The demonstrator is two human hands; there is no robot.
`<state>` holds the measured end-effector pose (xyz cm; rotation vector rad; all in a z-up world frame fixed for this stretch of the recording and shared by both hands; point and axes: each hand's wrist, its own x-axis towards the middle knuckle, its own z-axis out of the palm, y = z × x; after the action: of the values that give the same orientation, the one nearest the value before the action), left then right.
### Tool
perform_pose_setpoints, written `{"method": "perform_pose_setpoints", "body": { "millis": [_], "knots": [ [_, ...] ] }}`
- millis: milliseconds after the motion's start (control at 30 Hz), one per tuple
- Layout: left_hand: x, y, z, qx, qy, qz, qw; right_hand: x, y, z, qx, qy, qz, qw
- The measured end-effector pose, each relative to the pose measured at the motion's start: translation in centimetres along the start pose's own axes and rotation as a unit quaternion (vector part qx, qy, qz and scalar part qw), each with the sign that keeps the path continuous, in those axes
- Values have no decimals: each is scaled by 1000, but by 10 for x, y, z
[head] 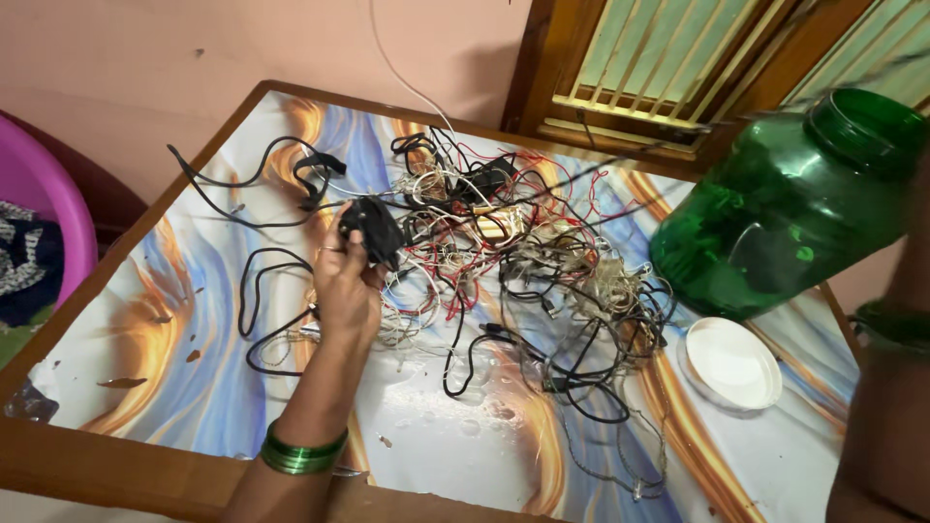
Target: The person untangles a pile of mixed electrical wires and cords on a table. They repeatedly pick up tangled sections, separate individual strands, and pull them apart by hand. The person handles black power cords, white and red wires, and small connectors, working through the tangle one section at a time.
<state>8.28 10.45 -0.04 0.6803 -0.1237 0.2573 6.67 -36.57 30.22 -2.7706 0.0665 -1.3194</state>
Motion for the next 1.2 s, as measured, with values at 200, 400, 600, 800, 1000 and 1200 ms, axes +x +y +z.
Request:
{"method": "perform_pose_setpoints", "body": {
  "millis": [200, 400, 600, 800, 1000, 1200],
  "knots": [
    [-1, -4, -4, 38, -1, 13, 999, -25, 45, 18, -127, -93, 19, 987],
    [20, 2, -31, 72, 54, 84, 992, -71, 83, 41, -164, -150, -21, 975],
    [27, -3, -34, 80, 46, 97, 991, -101, 13, 28, -196, -283, 25, 939],
    [23, 5, -30, 87, 41, 112, 989, -106, -89, 33, -93, -545, -65, 831],
    [23, 10, -27, 80, 59, 117, 988, -110, -103, 83, -30, -294, -110, 949],
    [24, 14, -27, 86, 69, 127, 986, -126, -94, 184, 43, -280, -171, 944]
  ]
}}
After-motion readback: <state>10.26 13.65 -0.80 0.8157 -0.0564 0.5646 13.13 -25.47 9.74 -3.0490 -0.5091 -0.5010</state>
